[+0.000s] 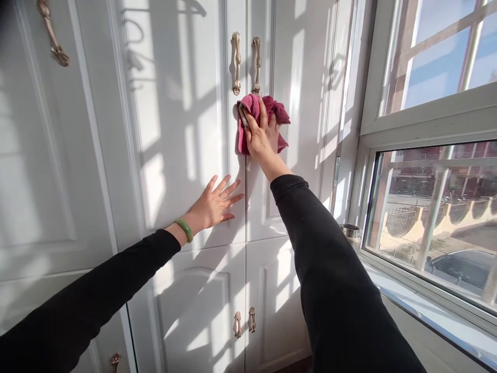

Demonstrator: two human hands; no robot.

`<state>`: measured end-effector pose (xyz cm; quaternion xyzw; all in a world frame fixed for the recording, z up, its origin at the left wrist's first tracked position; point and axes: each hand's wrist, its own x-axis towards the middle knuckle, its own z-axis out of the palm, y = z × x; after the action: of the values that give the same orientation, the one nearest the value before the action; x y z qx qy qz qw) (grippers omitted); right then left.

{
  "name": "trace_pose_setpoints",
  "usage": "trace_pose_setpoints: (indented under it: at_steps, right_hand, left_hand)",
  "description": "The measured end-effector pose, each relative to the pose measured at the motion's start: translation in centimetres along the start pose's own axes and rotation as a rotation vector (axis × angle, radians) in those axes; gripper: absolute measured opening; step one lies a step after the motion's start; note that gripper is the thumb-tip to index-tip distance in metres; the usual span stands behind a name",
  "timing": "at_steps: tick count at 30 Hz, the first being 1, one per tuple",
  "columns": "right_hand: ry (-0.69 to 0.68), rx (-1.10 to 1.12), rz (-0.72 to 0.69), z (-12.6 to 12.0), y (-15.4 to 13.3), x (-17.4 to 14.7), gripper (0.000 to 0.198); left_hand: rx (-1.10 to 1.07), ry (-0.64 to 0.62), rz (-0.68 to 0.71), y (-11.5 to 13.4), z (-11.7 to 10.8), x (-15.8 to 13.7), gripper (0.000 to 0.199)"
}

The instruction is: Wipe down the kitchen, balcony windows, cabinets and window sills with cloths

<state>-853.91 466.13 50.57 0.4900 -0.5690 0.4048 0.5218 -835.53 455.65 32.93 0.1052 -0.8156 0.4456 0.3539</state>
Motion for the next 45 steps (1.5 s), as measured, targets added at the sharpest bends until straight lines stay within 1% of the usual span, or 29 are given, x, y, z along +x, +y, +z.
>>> trace_pose_setpoints:
  at_steps: [2,5,7,10,13,15,16,18,21,23,25,28,30,32,34,37,39,41,42,43,45]
  right_hand:
    - [0.031,0.047,0.020,0.0,1.2,0.9,0.059]
    - [0.113,0.137,0.070,0.1,3.0,2.0,0.056]
    - [0.136,0.178,0.106,0.0,4.1,2.8,0.055]
    - [0.090,0.187,0.229,-0.5,6.1,3.8,0.054]
    - [-0.029,0.085,0.395,-1.1,7.6,4.1,0.058]
    - [-0.090,0.011,0.468,-1.1,7.4,3.8,0.062]
    - [-0.092,0.001,0.479,-1.0,6.8,3.4,0.063]
    - [-0.053,0.036,0.451,-0.6,4.8,2.5,0.062]
    - [0.034,0.098,0.273,0.4,1.4,0.8,0.062]
    - [0.061,0.096,0.158,1.0,0.3,-0.1,0.062]
    - [0.066,0.084,0.083,1.4,0.5,-0.9,0.062]
    - [0.090,0.101,0.053,1.9,2.6,-2.2,0.060]
    - [0.138,0.137,0.115,2.4,4.6,-3.4,0.059]
    - [0.179,0.163,0.241,3.0,6.8,-5.0,0.059]
    - [0.191,0.166,0.380,3.6,9.4,-7.0,0.059]
    - [0.168,0.167,0.579,4.4,13.4,-10.9,0.061]
    - [0.160,0.175,0.702,4.9,15.2,-14.2,0.063]
    - [0.163,0.176,0.778,5.6,15.5,-17.7,0.064]
    - [0.167,0.172,0.805,5.9,14.9,-19.5,0.064]
    - [0.167,0.168,0.825,6.3,13.8,-21.2,0.064]
    - [0.150,0.157,0.840,7.0,10.5,-24.0,0.065]
  left_hand:
    - [0.029,-0.008,0.006,0.0,-0.1,0.0,0.072]
    - [0.062,-0.021,0.007,0.0,-0.2,-0.1,0.073]
    - [0.059,-0.025,0.002,0.0,-0.3,-0.1,0.074]
    - [0.044,-0.037,-0.011,0.1,-0.6,-0.1,0.077]
    - [0.041,-0.051,-0.019,0.3,-1.0,-0.2,0.075]
    - [0.030,-0.054,-0.021,0.4,-1.3,-0.2,0.072]
    - [0.024,-0.053,-0.022,0.5,-1.4,-0.2,0.071]
    - [0.014,-0.048,-0.024,0.5,-1.4,-0.2,0.071]
    - [0.004,-0.039,-0.026,0.5,-1.3,-0.1,0.072]
    - [0.010,-0.036,-0.026,0.4,-1.2,-0.1,0.072]
    - [0.034,-0.045,-0.022,0.3,-1.2,-0.1,0.071]
    - [0.057,-0.065,-0.004,0.3,-1.5,-0.1,0.071]
    - [0.048,-0.074,-0.003,0.2,-1.6,-0.1,0.072]
    - [0.029,-0.081,-0.008,0.2,-1.5,-0.1,0.073]
    - [0.002,-0.081,-0.010,0.1,-1.4,-0.1,0.073]
    - [-0.060,-0.074,-0.015,0.0,-1.2,0.0,0.070]
    - [-0.109,-0.067,-0.017,0.0,-1.1,0.1,0.070]
    - [-0.156,-0.057,-0.017,0.0,-1.1,0.1,0.072]
    - [-0.175,-0.052,-0.017,0.0,-1.0,0.2,0.074]
    - [-0.190,-0.049,-0.019,0.0,-1.0,0.2,0.075]
    - [-0.213,-0.048,-0.023,0.0,-0.9,0.3,0.075]
